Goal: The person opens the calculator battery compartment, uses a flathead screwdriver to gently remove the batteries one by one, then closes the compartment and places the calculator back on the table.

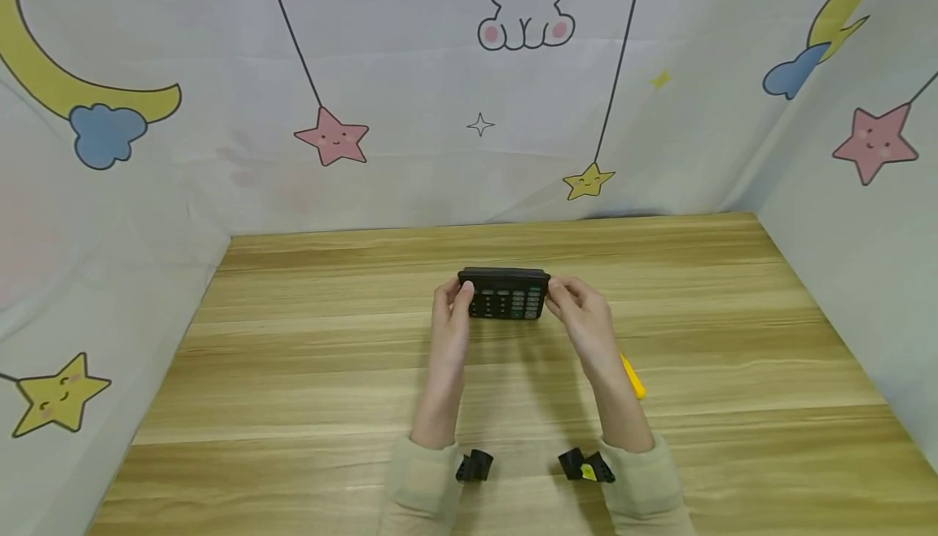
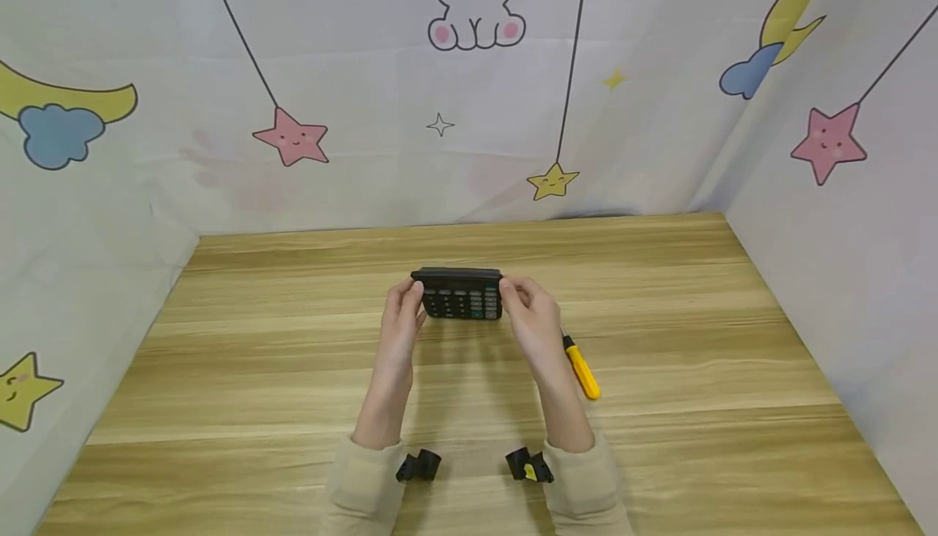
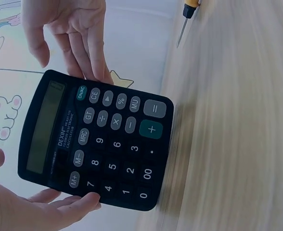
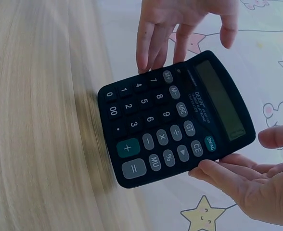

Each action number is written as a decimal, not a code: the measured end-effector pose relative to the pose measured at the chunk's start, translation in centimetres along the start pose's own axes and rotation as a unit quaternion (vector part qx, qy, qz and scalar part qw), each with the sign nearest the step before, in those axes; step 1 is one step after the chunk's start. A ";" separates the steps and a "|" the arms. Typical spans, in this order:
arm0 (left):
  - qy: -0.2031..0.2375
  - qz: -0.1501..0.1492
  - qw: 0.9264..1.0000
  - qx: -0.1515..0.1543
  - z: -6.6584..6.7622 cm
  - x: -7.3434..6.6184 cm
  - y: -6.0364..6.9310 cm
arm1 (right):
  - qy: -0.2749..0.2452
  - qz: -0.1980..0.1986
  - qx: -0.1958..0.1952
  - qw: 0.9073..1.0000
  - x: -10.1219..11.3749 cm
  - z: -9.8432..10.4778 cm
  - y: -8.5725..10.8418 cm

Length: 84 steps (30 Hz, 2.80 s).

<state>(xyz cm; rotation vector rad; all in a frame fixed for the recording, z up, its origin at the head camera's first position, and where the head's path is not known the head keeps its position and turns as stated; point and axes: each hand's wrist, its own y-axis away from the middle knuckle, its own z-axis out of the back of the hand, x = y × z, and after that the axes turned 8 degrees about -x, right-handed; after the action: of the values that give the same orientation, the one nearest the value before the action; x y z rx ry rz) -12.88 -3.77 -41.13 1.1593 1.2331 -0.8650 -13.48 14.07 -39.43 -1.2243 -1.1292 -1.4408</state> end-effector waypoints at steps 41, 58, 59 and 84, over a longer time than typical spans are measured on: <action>0.059 0.000 0.998 -0.036 0.1 0.2 -0.2 | 0.044 0.004 -0.020 0.999 -0.3 0.0 -0.1; 0.040 0.033 0.998 -0.032 0.3 0.4 -0.4 | 0.081 0.020 0.016 0.996 -1.1 -0.3 -0.3; 0.041 0.034 0.998 -0.031 0.3 0.4 -0.4 | 0.084 0.020 0.017 0.996 -1.1 -0.3 -0.3; 0.027 0.029 0.999 -0.012 0.5 1.0 -1.2 | 0.164 0.006 0.066 0.984 -2.0 -0.8 -0.7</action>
<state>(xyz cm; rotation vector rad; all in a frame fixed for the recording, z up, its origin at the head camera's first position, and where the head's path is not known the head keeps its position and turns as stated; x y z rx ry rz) -13.75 -4.48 -42.38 1.2012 1.2443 -0.7778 -14.06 13.56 -41.58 -0.8620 -0.9699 -1.4694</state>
